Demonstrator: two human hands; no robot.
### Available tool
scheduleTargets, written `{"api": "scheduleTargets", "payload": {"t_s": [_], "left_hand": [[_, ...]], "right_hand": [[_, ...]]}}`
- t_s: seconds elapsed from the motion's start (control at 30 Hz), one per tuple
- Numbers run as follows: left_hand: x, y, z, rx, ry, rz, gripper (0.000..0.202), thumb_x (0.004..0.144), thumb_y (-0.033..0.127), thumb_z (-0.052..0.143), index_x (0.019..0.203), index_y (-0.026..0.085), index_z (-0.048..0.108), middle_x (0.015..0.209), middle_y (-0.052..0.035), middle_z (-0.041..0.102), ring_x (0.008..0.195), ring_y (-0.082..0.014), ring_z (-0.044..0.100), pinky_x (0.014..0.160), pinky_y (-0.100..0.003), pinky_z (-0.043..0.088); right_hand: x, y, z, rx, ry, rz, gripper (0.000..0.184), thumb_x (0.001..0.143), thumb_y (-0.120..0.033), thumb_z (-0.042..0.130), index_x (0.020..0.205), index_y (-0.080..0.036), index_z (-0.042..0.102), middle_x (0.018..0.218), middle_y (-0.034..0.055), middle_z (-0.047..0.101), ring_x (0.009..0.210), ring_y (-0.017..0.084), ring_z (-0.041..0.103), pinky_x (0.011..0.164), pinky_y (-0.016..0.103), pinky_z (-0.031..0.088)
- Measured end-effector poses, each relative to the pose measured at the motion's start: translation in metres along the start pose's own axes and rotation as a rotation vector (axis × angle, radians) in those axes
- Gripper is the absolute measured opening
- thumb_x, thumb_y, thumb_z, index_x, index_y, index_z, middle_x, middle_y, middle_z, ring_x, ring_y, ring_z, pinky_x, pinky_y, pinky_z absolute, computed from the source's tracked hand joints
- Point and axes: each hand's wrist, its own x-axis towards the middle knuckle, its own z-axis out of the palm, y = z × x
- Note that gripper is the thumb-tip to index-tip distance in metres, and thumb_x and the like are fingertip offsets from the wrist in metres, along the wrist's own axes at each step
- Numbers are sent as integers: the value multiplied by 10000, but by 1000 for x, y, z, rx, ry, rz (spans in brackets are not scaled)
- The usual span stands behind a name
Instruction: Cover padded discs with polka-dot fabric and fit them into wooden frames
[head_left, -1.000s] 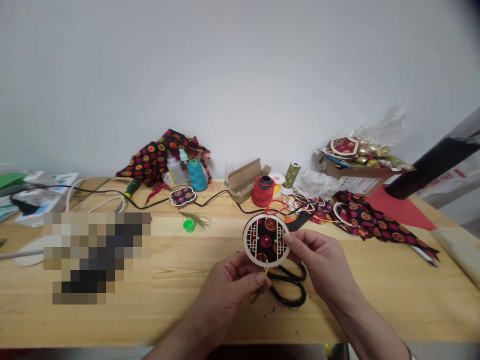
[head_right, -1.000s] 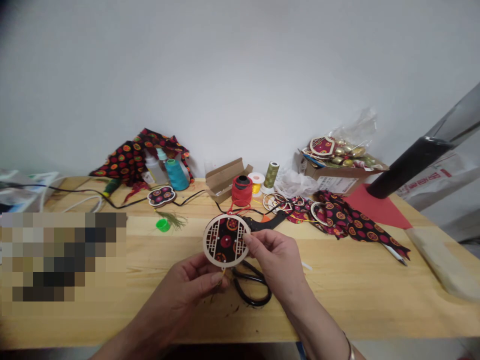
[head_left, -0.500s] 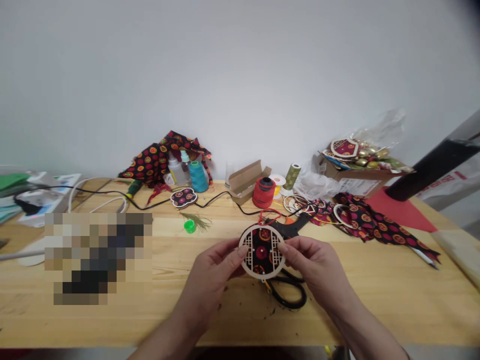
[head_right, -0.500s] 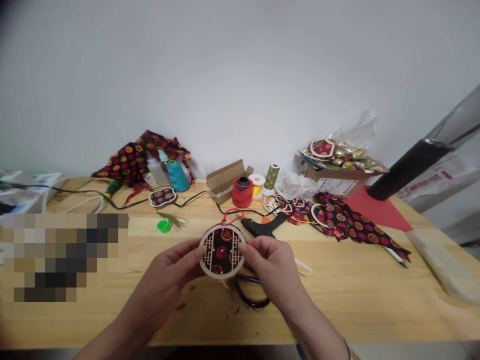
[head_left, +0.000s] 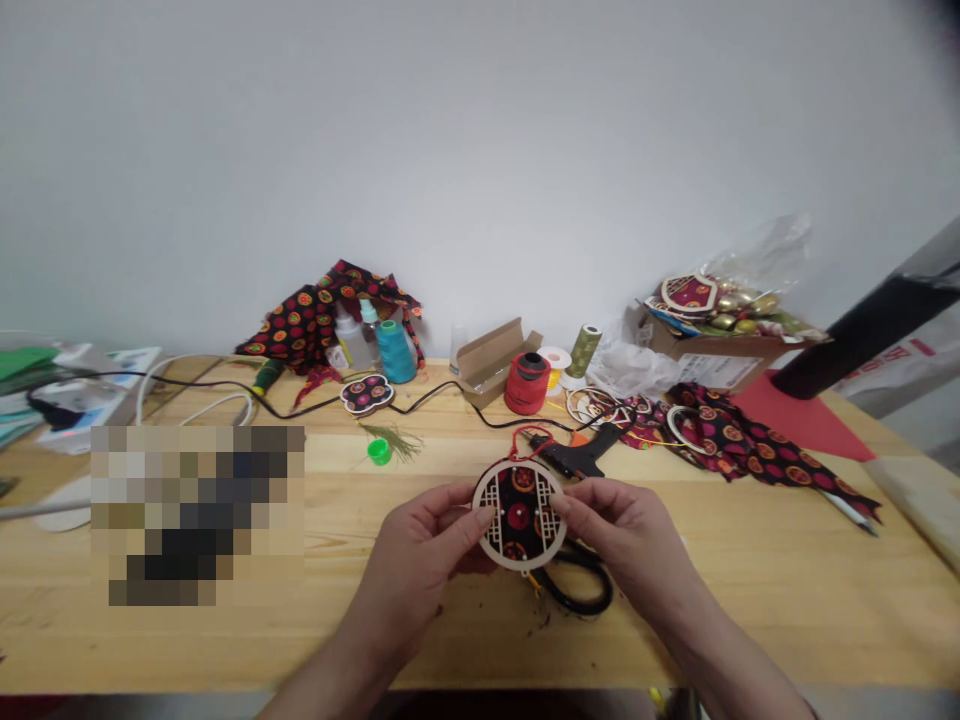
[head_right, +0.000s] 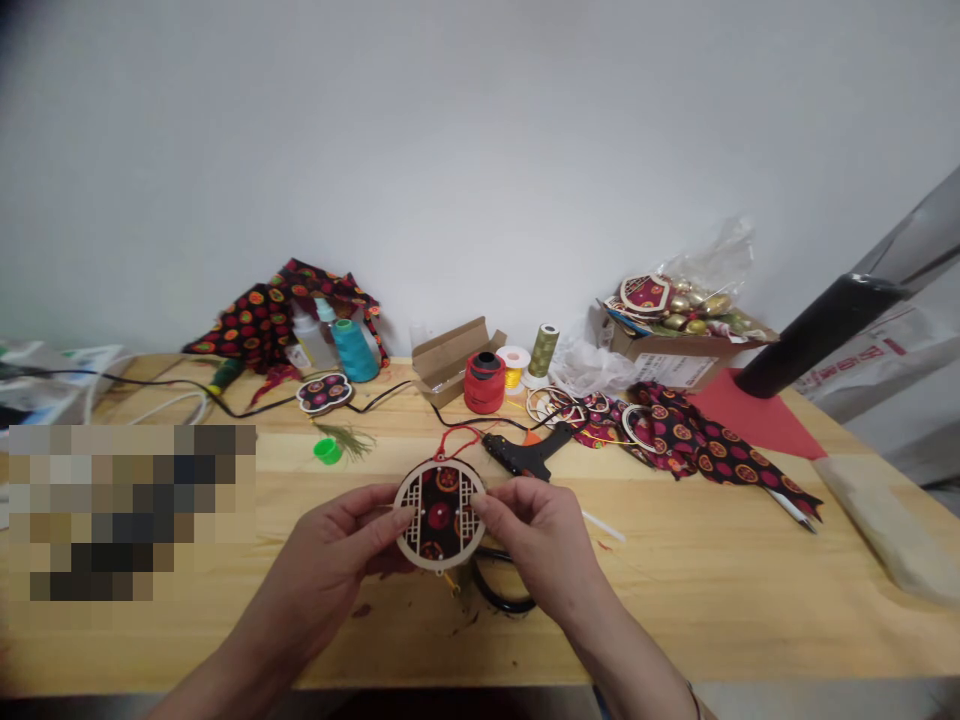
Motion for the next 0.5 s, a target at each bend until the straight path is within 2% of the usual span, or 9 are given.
{"api": "scheduleTargets", "payload": {"t_s": [0.17,0.23,0.33,0.4,0.5], "left_hand": [[2,0,-1,-18,22,1,286,750,316,748,986,154,727,872,-86,774,686,-186,692,653,-294,554],[3,1,-5,-14,62,5,279,743,308,754,971,149,730,862,-84,774,669,-180,691,647,-289,557],[5,6,-14,-35,142,25,275,709,299,780,934,147,740,869,-80,776,663,-177,693,626,-274,560],[5,11,-21,-63,179,46,288,688,297,796,930,148,744,862,-76,776,668,-177,695,619,-267,563],[5,17,-28,-90,215,74,285,672,291,809,910,148,749,806,-63,771,649,-168,690,603,-258,563]], "right_hand": [[0,2,-2,-32,-36,-22,397,720,-536,659,634,-149,688,555,13,620,508,111,479,504,244,403],[-1,5,-8,-148,-12,-77,412,794,-524,583,663,-154,707,586,30,639,535,134,511,523,259,417],[-6,15,-18,-573,28,-285,292,868,-372,525,787,-177,727,730,67,700,668,202,616,616,313,479],[-12,24,-23,-864,-10,-440,184,839,-216,540,871,-184,718,831,83,713,775,242,648,694,357,515],[-19,41,-23,-1151,-60,-633,285,741,-40,538,956,-138,697,903,115,712,826,272,659,729,391,553]]}}
